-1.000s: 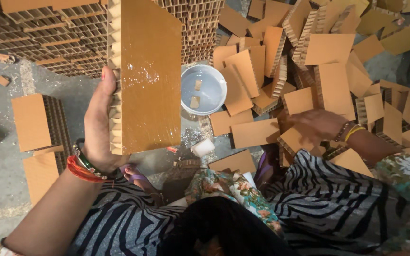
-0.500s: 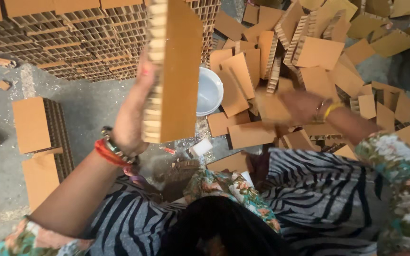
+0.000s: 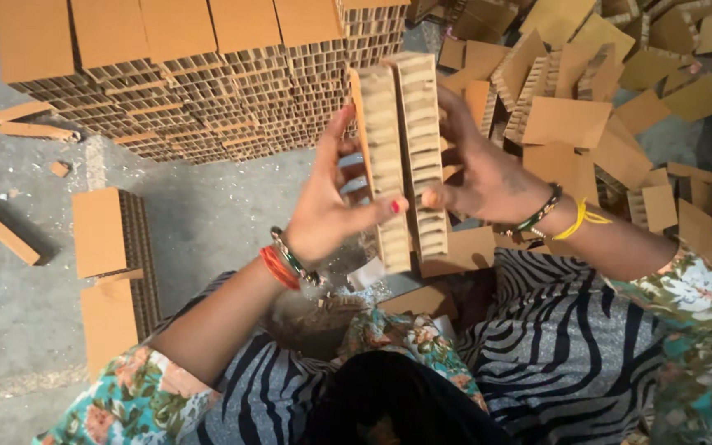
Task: The person applies glue from a container to the edge of a piece of corrugated cardboard using a white applicator and then presses two cardboard pieces together.
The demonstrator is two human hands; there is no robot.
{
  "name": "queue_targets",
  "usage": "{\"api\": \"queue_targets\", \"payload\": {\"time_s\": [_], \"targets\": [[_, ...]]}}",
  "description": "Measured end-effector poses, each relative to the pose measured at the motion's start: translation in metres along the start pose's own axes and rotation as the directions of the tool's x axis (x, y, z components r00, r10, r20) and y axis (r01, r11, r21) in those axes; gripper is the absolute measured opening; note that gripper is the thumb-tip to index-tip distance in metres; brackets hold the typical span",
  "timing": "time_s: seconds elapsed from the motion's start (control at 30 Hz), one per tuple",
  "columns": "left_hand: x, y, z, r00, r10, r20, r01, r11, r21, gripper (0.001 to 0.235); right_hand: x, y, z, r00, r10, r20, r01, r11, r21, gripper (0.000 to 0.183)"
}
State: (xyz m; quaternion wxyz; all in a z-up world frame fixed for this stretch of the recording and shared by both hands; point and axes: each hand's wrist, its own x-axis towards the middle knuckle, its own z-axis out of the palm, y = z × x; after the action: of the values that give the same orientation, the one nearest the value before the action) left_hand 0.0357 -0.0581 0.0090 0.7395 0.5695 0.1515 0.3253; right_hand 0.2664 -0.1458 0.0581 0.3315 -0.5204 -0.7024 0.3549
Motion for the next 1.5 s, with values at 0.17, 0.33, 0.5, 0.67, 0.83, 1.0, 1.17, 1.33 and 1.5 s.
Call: {"api": "queue_targets", "payload": {"time_s": [0.17,0.33,0.5,0.67,0.83,1.0,1.17,1.33,1.5], "targets": [[-0.007,0.0,0.006,1.0,-0.017,-0.022,0.018,0.998,0.055,0.122,-0.001,0.002,0.015,0.998,-0.038,-0.045,0.038,0.999,0.016,0.12],[-0.005,-0.004,0.006,1.0,-0.028,-0.002,0.028,0.999,0.02,0.124,-0.003,0.006,0.019,0.998,0.033,-0.056,-0.029,0.998,0.058,0.123],[-0.002,-0.004,0.009,0.993,-0.102,-0.061,0.106,0.992,0.071,0.125,-0.004,0.012,0.014,0.996,0.082,0.024,-0.083,0.994,0.072,0.125],[-0.006,0.005,0.011,0.997,-0.057,-0.043,0.06,0.995,0.074,0.125,-0.006,0.016,-0.002,0.99,0.094,0.107,-0.115,0.971,0.208,0.125],[-0.011,0.01,0.014,0.995,-0.07,-0.065,0.078,0.989,0.128,0.127,-0.01,0.022,0.006,0.996,0.038,0.086,-0.059,0.964,0.259,0.118],[-0.011,0.01,0.016,0.997,-0.04,-0.063,0.048,0.988,0.145,0.128,-0.01,0.022,0.013,0.986,0.122,0.113,-0.156,0.916,0.37,0.12],[-0.011,0.011,0.017,0.995,-0.039,-0.09,0.057,0.977,0.205,0.129,-0.011,0.018,0.013,0.988,0.105,0.114,-0.141,0.913,0.383,0.12],[-0.012,0.01,0.015,0.998,0.033,-0.061,-0.013,0.95,0.313,0.131,-0.013,0.019,0.014,0.989,0.104,0.102,-0.134,0.919,0.371,0.121],[-0.011,0.008,0.014,0.998,0.027,-0.049,-0.009,0.938,0.346,0.131,-0.011,0.023,0.011,0.995,0.04,0.093,-0.06,0.973,0.223,0.119]]}}
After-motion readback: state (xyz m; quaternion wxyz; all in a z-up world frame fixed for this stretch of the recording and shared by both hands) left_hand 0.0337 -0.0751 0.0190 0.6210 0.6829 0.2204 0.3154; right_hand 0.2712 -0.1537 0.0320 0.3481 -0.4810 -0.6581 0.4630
